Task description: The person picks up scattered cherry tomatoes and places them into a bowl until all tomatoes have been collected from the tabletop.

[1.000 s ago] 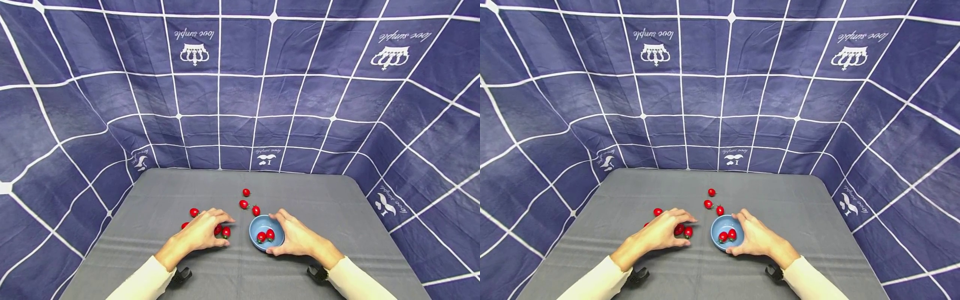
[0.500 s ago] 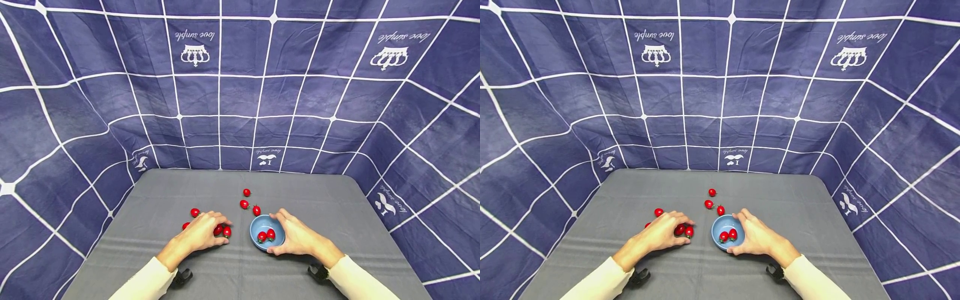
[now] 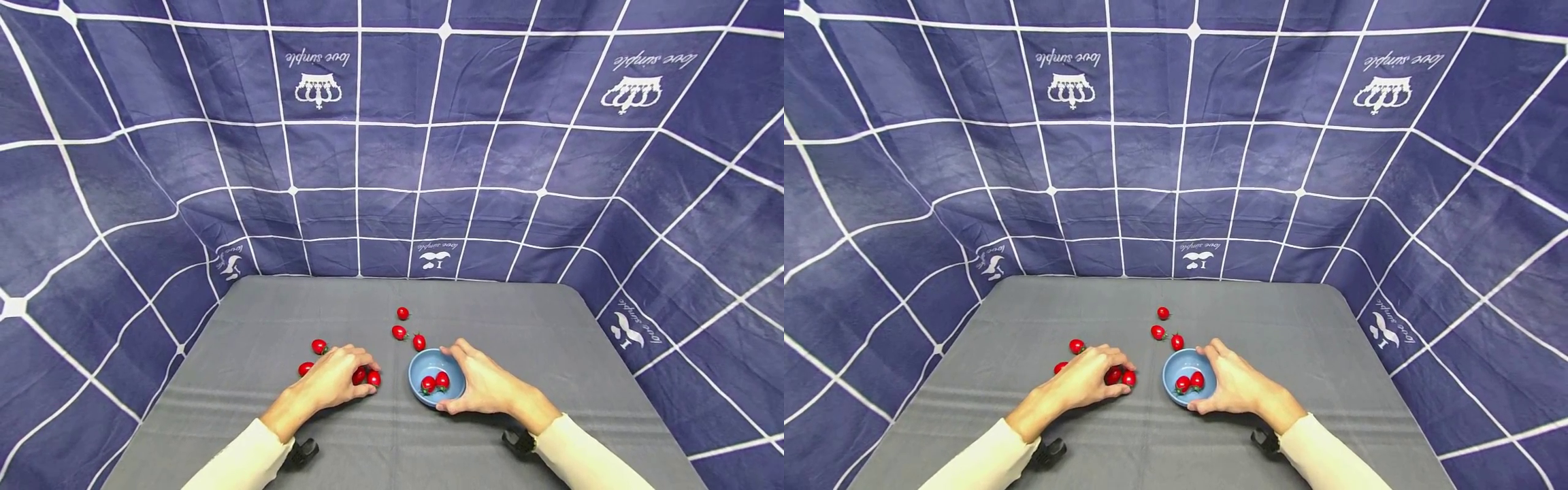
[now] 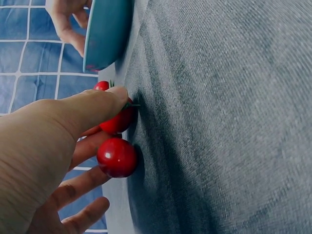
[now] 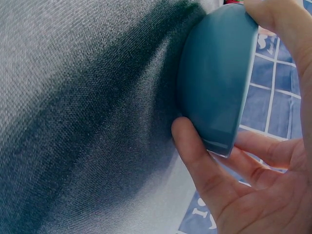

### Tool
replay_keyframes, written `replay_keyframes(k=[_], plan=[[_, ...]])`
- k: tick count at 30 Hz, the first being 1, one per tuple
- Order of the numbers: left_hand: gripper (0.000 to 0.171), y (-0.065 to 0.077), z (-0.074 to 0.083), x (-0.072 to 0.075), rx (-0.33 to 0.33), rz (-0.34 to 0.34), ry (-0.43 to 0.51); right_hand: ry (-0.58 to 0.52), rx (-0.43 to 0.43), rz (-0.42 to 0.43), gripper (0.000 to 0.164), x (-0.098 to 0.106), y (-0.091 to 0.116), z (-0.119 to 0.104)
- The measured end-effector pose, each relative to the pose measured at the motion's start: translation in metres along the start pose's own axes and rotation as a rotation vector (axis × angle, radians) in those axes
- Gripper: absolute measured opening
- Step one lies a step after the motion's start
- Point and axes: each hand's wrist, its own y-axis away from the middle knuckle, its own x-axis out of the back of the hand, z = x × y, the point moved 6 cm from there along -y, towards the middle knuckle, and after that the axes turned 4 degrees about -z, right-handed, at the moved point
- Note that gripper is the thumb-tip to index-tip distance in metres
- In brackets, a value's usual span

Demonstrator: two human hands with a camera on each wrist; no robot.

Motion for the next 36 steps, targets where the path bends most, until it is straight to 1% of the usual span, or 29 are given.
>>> replay_keyframes(k=[4,9,21,28,32,36], plan=[[0.03,-0.0003,0.0012,-0.0002,-0.011,0.002,0.0,-0.007,-0.001,0.003,0.1,-0.0003,0.0002,-0.0002],[0.03,0.0,-0.0011,-0.0022,0.011,-0.018,0.011,-0.012,0.002,-0.001,0.1,0.0,-0.0002,-0.0012],[0.028,-0.0022,-0.0016,-0.0031,0.036,-0.028,0.041,-0.027,-0.016,-0.021,0.102,0.0005,0.0,0.0011],[0.029,-0.0043,-0.005,-0.0021,0.041,-0.001,0.027,-0.062,-0.035,-0.048,0.108,0.0009,-0.0021,0.002],[0.028,-0.0069,-0.004,-0.0012,0.025,0.008,0.036,-0.069,-0.026,-0.059,0.109,0.0023,-0.0007,0.0007],[0.027,-0.0092,-0.0033,0.0002,0.02,0.025,0.047,-0.05,0.004,-0.067,0.107,0.0049,0.0006,-0.0004]])
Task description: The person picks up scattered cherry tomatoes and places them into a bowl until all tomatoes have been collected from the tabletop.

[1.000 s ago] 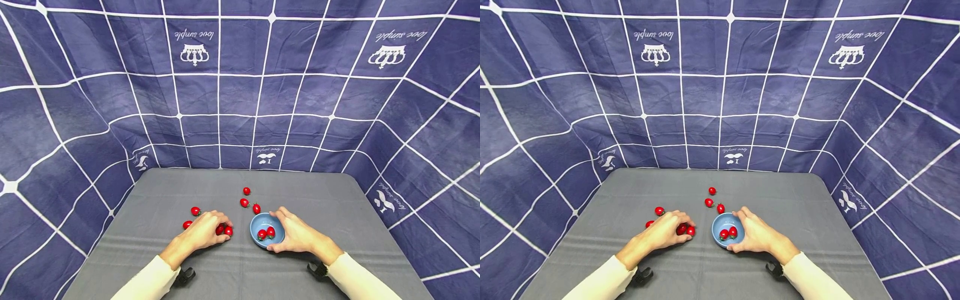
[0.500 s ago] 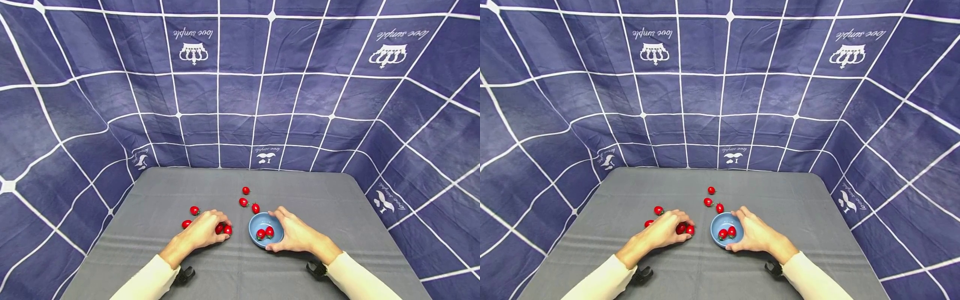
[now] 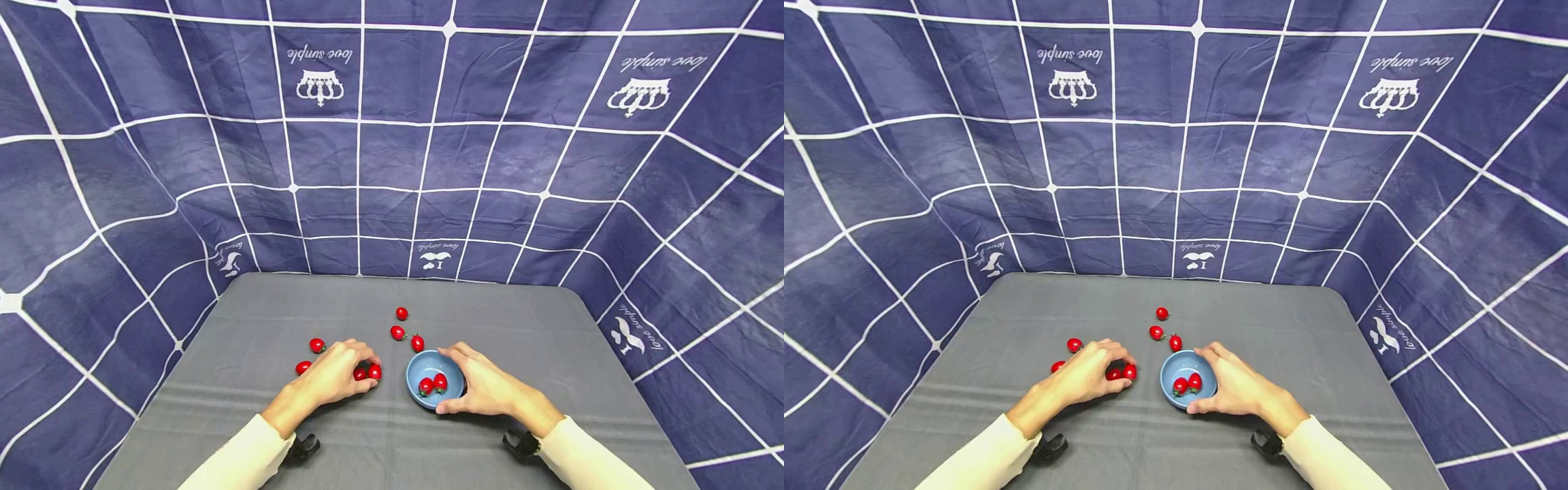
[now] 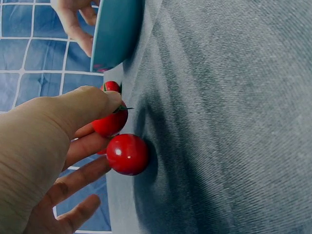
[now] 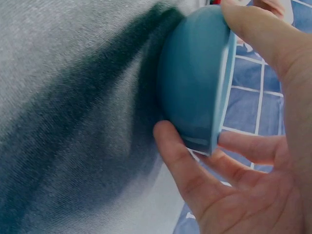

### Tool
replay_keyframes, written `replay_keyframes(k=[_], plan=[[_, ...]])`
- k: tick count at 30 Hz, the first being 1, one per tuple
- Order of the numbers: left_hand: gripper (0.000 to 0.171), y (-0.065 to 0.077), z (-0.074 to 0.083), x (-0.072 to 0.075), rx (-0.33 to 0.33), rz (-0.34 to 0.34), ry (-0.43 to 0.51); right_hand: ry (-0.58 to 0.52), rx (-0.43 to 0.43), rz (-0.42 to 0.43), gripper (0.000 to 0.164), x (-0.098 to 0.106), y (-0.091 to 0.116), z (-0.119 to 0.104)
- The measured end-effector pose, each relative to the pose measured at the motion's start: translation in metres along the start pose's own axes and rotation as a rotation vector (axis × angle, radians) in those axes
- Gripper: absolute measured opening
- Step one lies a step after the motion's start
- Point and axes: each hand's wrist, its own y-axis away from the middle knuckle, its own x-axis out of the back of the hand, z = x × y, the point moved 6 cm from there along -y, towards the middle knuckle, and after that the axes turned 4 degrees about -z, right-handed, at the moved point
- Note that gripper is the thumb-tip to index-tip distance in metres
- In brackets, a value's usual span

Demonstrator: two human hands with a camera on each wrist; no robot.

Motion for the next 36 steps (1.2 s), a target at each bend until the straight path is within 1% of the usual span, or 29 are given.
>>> replay_keyframes(k=[4,7,11,13,18,25,28,36], plan=[[0.028,-0.002,0.002,0.002,-0.011,0.022,-0.009,-0.011,0.026,-0.001,0.107,0.003,0.002,0.001],[0.028,-0.003,0.004,0.004,-0.018,0.033,-0.016,-0.084,0.03,-0.016,0.108,0.004,0.004,0.004],[0.028,-0.004,0.007,0.008,-0.018,0.043,-0.014,-0.189,0.03,-0.037,0.104,0.003,0.004,0.007],[0.028,-0.006,0.008,0.01,-0.02,0.046,-0.007,-0.211,0.033,-0.037,0.101,0.003,0.004,0.008],[0.029,-0.01,0.011,0.014,-0.024,0.05,0.005,-0.223,0.043,-0.026,0.099,0.004,0.003,0.009],[0.03,-0.016,0.018,0.019,-0.034,0.078,0.012,-0.237,0.049,-0.015,0.098,0.003,0.002,0.011],[0.029,-0.019,0.021,0.021,-0.028,0.08,0.023,-0.25,0.055,-0.007,0.098,0.004,0.002,0.012],[0.031,-0.026,0.03,0.021,-0.015,0.055,0.086,-0.257,0.082,0.0,0.097,0.004,0.003,0.012]])
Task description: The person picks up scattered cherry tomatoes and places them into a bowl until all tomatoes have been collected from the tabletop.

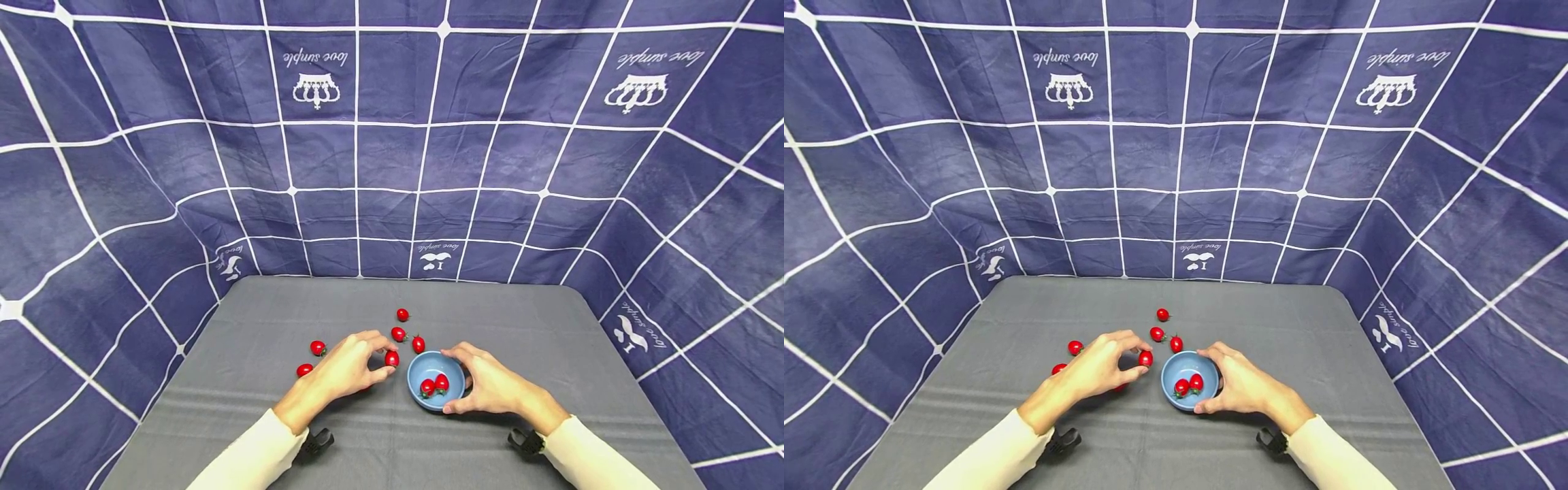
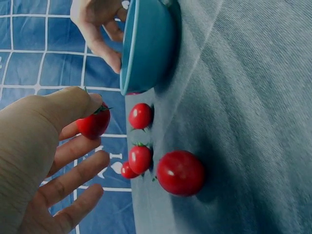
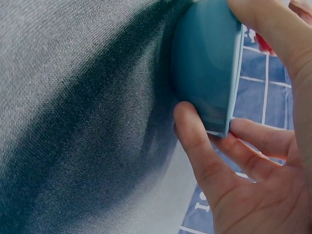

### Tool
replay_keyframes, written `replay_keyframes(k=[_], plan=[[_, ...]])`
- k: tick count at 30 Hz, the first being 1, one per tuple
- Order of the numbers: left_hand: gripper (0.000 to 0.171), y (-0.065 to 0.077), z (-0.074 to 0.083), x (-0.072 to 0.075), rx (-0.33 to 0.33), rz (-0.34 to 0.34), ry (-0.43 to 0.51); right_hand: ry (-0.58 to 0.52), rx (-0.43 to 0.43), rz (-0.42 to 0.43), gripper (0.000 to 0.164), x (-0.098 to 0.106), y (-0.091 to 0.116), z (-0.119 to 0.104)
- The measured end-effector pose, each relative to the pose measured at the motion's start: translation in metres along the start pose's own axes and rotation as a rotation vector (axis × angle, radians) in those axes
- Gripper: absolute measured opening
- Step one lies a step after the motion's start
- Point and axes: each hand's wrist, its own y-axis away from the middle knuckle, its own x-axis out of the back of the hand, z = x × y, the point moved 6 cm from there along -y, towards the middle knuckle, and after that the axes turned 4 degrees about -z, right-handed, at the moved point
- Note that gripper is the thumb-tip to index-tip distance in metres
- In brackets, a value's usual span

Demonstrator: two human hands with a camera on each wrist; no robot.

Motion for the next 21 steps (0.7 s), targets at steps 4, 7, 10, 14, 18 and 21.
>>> replay_keyframes(k=[4,7,10,14,18,21], plan=[[0.033,-0.005,0.004,-0.001,0.0,-0.014,0.016,0.007,-0.015,-0.006,0.097,-0.001,-0.001,0.001],[0.033,-0.01,0.008,-0.001,-0.005,-0.024,0.032,0.008,-0.028,-0.015,0.097,-0.003,-0.001,0.003],[0.033,-0.014,0.012,-0.002,-0.008,-0.033,0.04,0.007,-0.035,-0.021,0.097,-0.003,-0.002,0.003],[0.034,-0.022,0.019,-0.003,-0.006,-0.048,0.042,0.006,-0.037,-0.025,0.097,-0.003,-0.002,0.004],[0.033,-0.03,0.026,-0.006,-0.017,-0.059,0.031,-0.007,-0.038,-0.028,0.098,-0.003,-0.002,0.004],[0.032,-0.035,0.031,-0.009,-0.029,-0.07,0.023,-0.012,-0.035,-0.025,0.098,-0.003,-0.002,0.004]])
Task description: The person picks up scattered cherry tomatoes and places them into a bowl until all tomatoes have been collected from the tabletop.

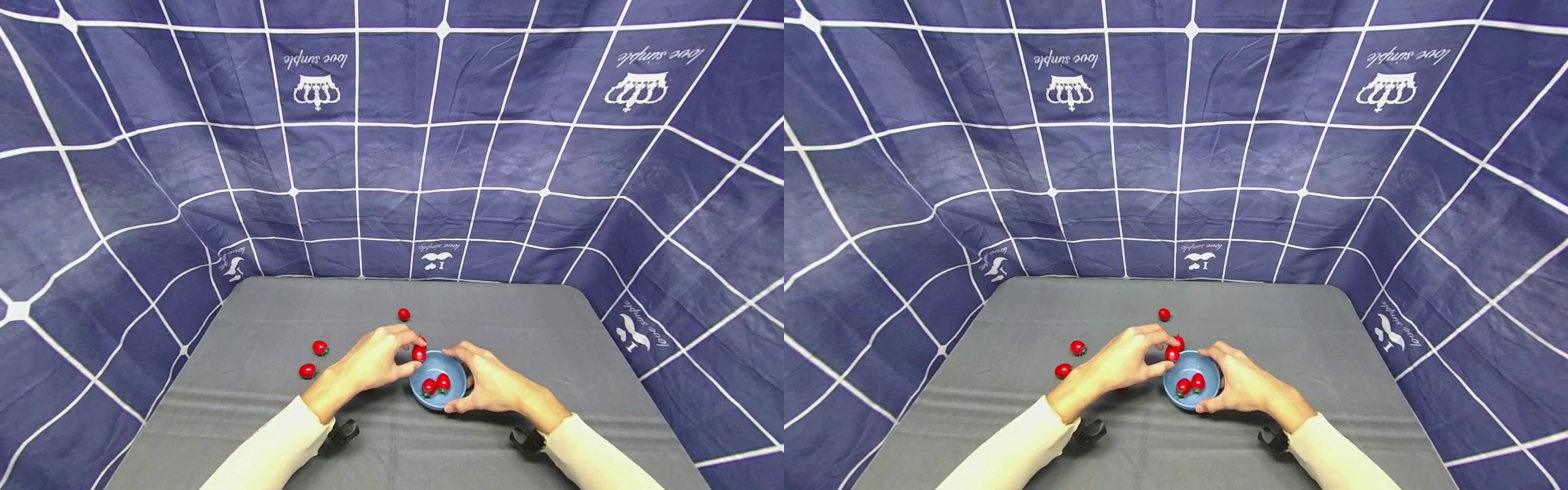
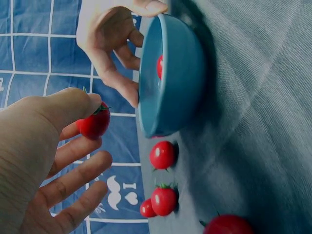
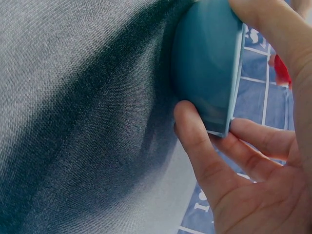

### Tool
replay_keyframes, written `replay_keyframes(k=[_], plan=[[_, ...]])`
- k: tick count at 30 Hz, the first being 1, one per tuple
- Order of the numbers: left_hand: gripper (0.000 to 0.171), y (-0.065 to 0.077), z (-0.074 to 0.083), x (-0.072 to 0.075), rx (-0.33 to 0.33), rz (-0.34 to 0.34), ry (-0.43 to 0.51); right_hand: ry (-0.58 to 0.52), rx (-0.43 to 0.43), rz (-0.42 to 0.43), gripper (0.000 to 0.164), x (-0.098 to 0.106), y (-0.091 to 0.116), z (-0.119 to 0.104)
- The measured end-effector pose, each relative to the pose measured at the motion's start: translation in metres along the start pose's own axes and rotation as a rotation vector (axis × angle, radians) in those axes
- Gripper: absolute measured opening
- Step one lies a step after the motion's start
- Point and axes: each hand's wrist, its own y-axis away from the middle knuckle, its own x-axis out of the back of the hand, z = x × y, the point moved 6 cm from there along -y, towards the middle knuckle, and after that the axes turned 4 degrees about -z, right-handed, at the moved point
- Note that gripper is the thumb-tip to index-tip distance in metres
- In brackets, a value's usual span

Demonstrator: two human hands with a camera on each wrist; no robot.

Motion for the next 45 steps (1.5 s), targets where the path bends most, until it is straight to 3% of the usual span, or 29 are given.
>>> replay_keyframes(k=[9,18,28,34,45], plan=[[0.03,-0.018,0.011,-0.007,-0.034,-0.011,-0.023,0.016,0.014,0.011,0.097,0.002,0.001,-0.001],[0.029,-0.024,0.015,-0.01,-0.032,-0.02,-0.045,0.027,0.001,0.014,0.097,0.0,0.0,0.001],[0.053,-0.024,0.009,-0.013,0.042,-0.028,-0.109,0.045,0.025,0.022,0.098,0.001,0.0,0.0],[0.054,-0.02,0.006,-0.012,0.034,-0.037,-0.098,0.044,0.046,0.027,0.097,0.003,0.001,-0.001],[0.056,-0.011,0.001,-0.009,0.059,-0.041,-0.107,0.04,-0.01,0.001,0.099,0.003,0.0,0.001]])
